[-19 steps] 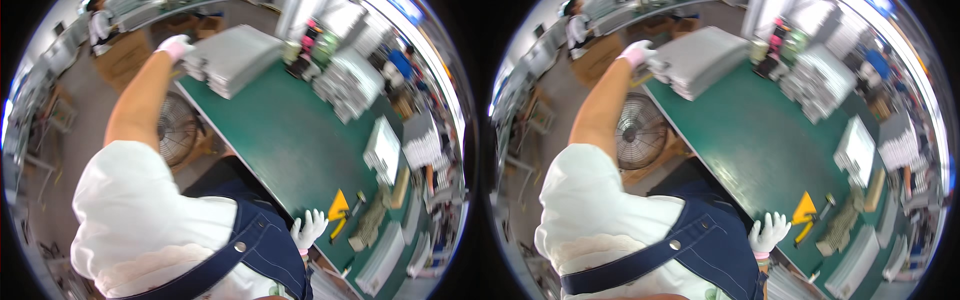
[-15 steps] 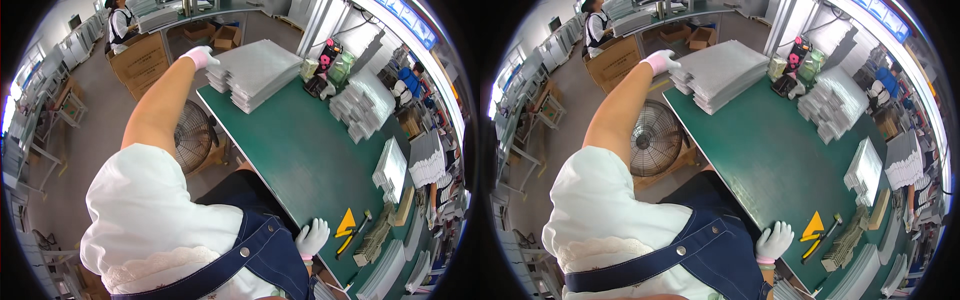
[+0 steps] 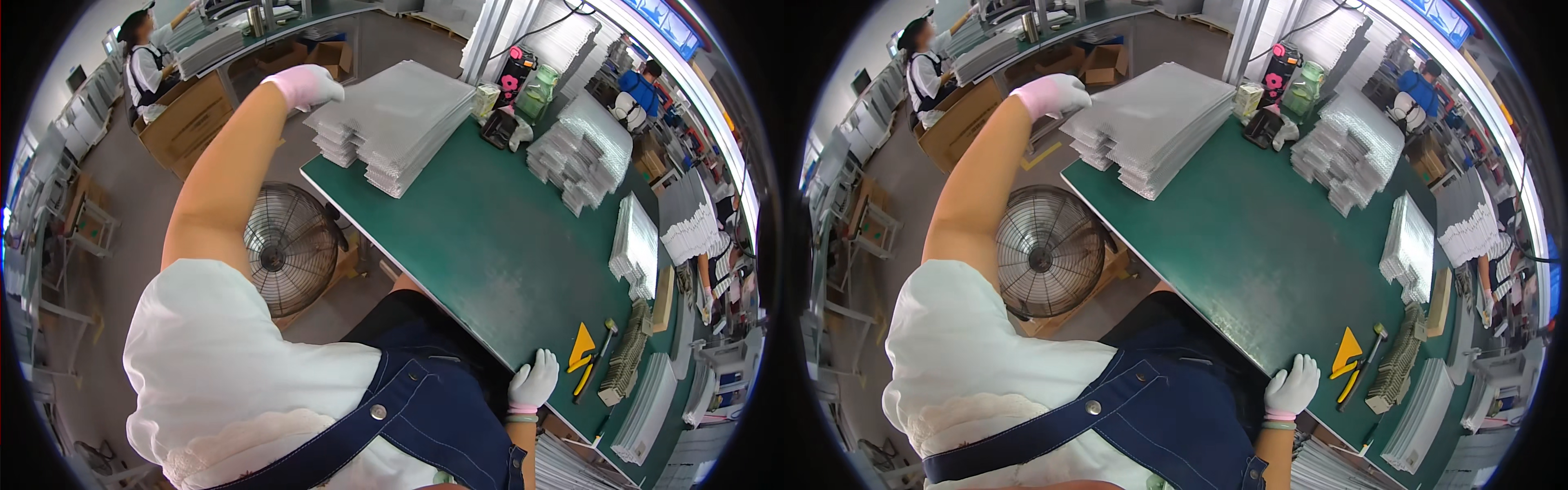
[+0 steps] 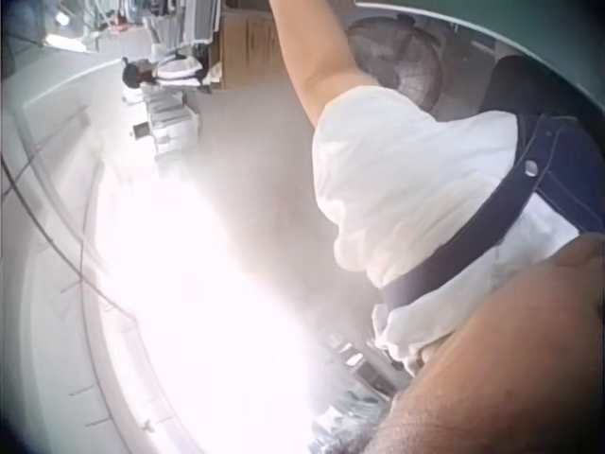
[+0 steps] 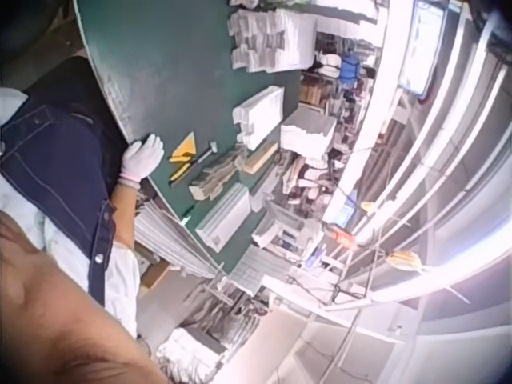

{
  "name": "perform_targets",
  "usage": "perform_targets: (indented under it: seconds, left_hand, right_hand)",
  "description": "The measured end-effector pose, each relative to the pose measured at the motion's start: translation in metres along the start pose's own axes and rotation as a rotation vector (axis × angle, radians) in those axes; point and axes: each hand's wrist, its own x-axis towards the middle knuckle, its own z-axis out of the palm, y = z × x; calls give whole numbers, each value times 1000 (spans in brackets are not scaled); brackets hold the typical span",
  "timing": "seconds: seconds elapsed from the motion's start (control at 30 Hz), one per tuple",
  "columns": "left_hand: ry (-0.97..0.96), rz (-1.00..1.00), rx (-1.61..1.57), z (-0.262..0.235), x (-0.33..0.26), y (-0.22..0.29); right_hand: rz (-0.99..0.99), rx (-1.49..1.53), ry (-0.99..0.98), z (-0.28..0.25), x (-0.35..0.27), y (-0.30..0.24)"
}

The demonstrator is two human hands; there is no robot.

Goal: The person assembles metal frames by placing a mesh sheet on a workbench, inserting a plastic insert, and attaching white metal strips to the edges. They use a hammer to secure the strips and a caliper to measure the assembled frame. The process is repeated for multiple units, with finished frames stacked on the table.

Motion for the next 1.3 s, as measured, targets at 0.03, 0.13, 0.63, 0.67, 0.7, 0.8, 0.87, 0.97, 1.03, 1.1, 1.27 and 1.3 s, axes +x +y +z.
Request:
perform_targets:
  seconds: [0.03,0.13,0.63,0.67,0.7,0.8,0.87,0.97,1.03,1.1,1.27,1.3]
  left_hand:
    - [57,167,-64,-5,-8,-2]
    - [65,308,-576,13,-52,37]
    - [-123,815,102,215,-46,278]
    - [142,827,15,201,-15,290]
    - [295,800,-48,182,19,309]
    - [380,695,-327,145,121,362]
    - [455,612,-342,141,166,381]
    - [233,445,-185,148,202,407]
    - [136,449,-193,155,213,426]
    - [144,421,-192,157,202,431]
    - [297,469,-273,146,193,431]
    - [308,485,-333,140,190,432]
  right_hand:
    - [1,27,1,0,0,-1]
    - [35,83,38,-1,4,1]
    - [130,121,-352,-17,88,28]
    - [139,216,-264,-22,106,37]
    - [105,227,-143,-26,133,51]
    - [35,407,142,-40,250,76]
    - [69,539,192,-32,332,92]
    - [271,492,149,1,428,125]
    - [437,434,85,21,467,151]
    - [512,431,-117,27,486,153]
    - [358,633,215,16,495,130]
    - [296,913,340,11,495,126]
